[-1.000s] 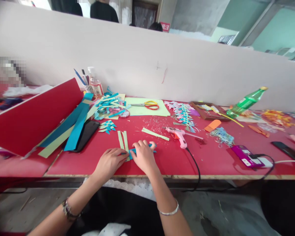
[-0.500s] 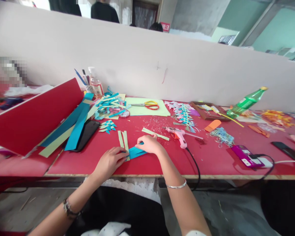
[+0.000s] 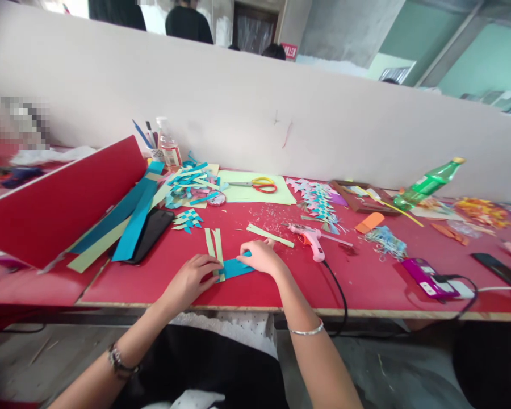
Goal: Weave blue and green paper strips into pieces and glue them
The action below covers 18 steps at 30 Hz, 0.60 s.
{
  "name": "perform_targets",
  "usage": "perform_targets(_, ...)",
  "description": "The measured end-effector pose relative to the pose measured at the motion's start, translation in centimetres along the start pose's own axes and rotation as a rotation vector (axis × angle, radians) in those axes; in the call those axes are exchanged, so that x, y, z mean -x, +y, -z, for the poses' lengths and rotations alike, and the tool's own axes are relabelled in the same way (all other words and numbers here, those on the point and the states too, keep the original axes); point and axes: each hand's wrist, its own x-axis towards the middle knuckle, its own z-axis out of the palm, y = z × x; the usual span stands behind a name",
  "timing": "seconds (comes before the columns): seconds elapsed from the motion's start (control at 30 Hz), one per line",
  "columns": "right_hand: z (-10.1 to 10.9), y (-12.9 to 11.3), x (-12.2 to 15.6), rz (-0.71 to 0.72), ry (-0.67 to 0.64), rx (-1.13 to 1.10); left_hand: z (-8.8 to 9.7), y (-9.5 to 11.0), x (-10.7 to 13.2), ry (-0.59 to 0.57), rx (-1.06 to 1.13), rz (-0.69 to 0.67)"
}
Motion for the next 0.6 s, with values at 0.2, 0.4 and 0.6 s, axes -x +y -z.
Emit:
perform_targets(0.2, -0.4, 0.5, 0.2, -0.006, 0.093, 0.066, -0.3, -0.4, -0.1, 0.015, 0.107, -0.01)
perform_targets(0.4, -0.6, 1.5, 0.8, 0.001, 0.235, 0.149, -0.2, -0.3, 0.0, 0.011, 0.128, -0.007)
perform_targets(0.6, -0.2, 0.0, 2.4, -0.018, 0.469, 0.187, 0.0, -0.4, -0.1, -0.004, 0.114, -0.016)
